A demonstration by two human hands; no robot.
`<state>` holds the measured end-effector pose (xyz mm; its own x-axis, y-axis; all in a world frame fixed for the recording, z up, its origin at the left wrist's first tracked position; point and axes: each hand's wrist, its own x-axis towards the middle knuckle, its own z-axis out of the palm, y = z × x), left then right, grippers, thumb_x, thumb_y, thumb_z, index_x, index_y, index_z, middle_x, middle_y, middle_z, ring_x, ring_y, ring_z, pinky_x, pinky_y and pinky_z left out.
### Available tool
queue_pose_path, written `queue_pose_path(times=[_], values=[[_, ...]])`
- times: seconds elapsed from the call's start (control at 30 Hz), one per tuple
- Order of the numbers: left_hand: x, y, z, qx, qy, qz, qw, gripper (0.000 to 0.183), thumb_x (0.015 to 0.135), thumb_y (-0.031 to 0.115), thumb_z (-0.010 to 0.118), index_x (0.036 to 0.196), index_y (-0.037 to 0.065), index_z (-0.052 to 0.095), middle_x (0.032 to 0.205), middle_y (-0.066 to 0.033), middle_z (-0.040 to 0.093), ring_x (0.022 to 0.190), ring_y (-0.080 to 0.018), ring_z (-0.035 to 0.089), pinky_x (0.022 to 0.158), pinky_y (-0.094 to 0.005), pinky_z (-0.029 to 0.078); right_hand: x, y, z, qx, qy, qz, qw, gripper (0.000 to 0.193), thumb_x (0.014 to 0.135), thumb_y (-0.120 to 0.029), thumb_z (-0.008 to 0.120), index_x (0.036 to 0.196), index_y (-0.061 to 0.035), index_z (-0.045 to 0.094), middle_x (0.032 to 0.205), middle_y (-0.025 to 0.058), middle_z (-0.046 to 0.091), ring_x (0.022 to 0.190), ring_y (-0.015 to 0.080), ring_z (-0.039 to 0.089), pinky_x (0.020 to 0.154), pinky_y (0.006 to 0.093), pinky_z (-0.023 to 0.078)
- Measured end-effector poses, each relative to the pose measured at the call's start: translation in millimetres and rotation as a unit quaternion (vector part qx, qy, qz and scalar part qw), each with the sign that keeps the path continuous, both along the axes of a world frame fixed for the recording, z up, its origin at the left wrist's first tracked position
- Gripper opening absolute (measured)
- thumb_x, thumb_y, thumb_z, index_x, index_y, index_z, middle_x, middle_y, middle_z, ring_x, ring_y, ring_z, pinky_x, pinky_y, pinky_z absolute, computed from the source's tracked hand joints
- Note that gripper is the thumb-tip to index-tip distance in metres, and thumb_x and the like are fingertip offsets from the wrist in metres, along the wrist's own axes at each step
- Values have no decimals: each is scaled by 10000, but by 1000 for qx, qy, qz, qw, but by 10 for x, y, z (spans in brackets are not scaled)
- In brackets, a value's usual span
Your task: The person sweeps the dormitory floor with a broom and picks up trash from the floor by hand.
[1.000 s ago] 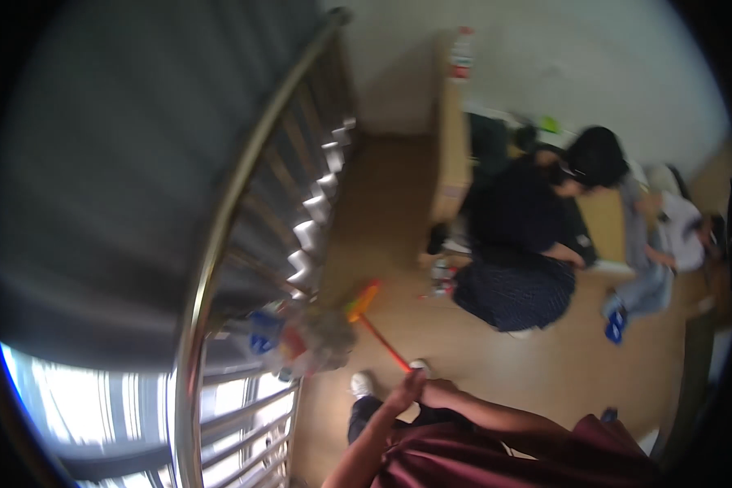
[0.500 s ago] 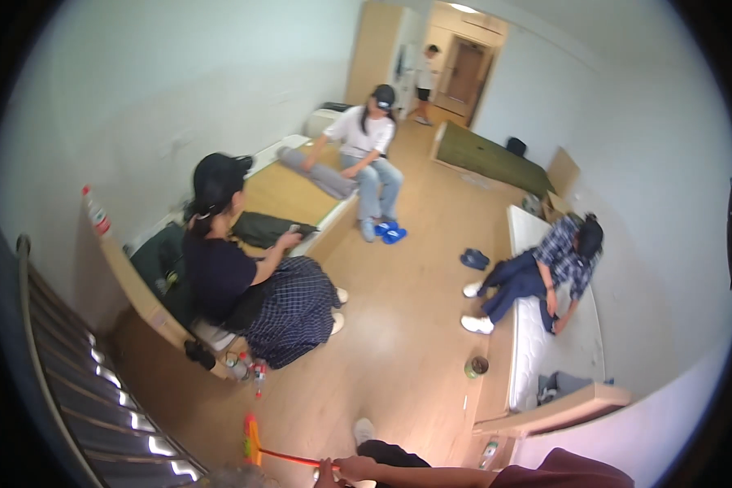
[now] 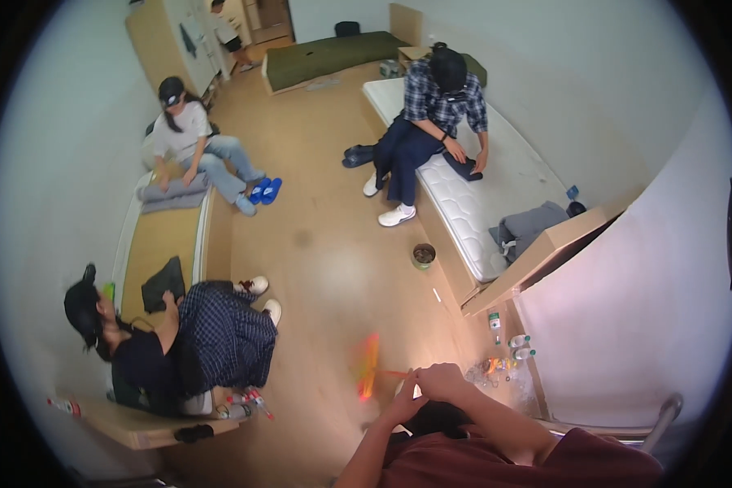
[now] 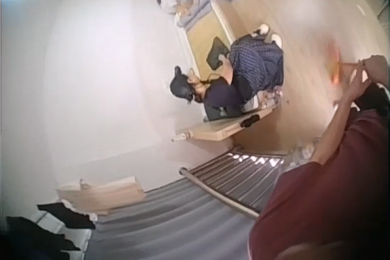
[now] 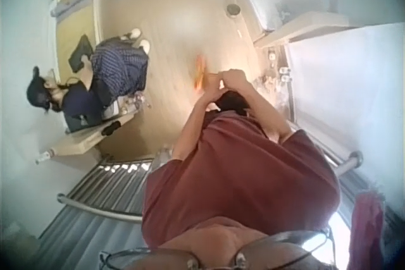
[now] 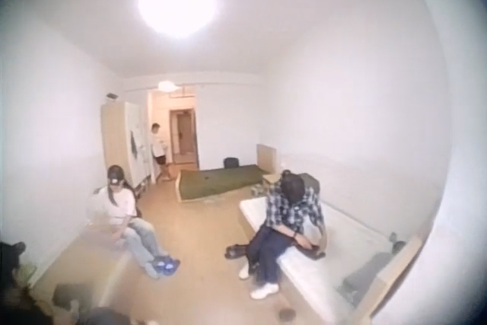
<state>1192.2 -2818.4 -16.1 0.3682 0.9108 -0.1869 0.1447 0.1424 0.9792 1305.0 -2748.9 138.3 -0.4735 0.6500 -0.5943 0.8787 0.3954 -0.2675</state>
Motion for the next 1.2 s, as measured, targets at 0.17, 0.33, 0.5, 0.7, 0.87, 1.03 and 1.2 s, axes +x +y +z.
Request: queue_pose_path(times=[0.17, 0.33, 0.5, 0.7, 0.87, 1.03, 1.2], values=[[-87, 376, -991, 159, 252, -3, 955, 531, 823, 199, 544, 1281, 25, 341, 1275, -224, 393, 1197, -354, 368, 998, -395, 300, 225, 519, 261, 68, 23, -130, 989, 215, 817, -188, 430, 838, -68, 608, 757, 163, 633, 718, 325, 630, 616, 439, 494], [-749, 589, -424, -65, 311, 170, 933, 475, 760, 189, 573, 1163, -34, 458, 1175, -245, 473, 1137, -360, 421, 983, -390, 324, 1064, 887, -112, 66, 50, -243, 967, 253, 860, -248, 399, 891, -73, 579, 817, 182, 618, 793, 367, 597, 703, 456, 465], [-2327, -100, -1391, -127, 415, 168, 885, 365, 760, 206, 565, 1057, -6, 543, 1079, -200, 563, 1010, -323, 536, 857, -380, 428, 809, 1366, -271, 31, 123, -310, 942, 316, 893, -322, 365, 981, -90, 563, 840, 191, 603, 807, 384, 578, 736, 456, 446], [-2260, -303, -1118, -305, 364, 317, 821, 272, 805, 239, 472, 795, -20, 554, 743, -181, 585, 654, -324, 559, 578, -416, 447, 1090, 1072, -1695, -97, 71, -273, 955, 321, 894, -331, 345, 1055, -81, 466, 744, 173, 606, 649, 342, 594, 590, 448, 476], [-2571, 453, -1476, -380, 124, 431, 809, 270, 745, 84, 518, 1006, 22, 552, 813, -93, 579, 674, -190, 570, 538, -316, 476, 1055, 1907, -3017, -383, 80, -348, 852, 243, 816, -188, 500, 995, -26, 477, 727, 97, 585, 504, 204, 590, 411, 331, 480], [-2590, 1645, -1180, -430, 25, 493, 756, 334, 749, 82, 532, 1073, 6, 505, 848, -123, 577, 736, -211, 588, 598, -336, 516, 747, 2586, -2541, -294, -100, -276, 910, 296, 717, -278, 602, 810, 1, 637, 710, 122, 635, 574, 202, 619, 552, 330, 516], [-3189, 3280, -801, -265, -26, 518, 813, 273, 811, 89, 497, 1072, 8, 495, 870, -109, 594, 743, -173, 580, 598, -297, 493, -451, 4502, -1702, -77, -191, -144, 968, 317, 716, -301, 572, 884, -44, 648, 805, 131, 654, 779, 276, 638, 685, 383, 514]])
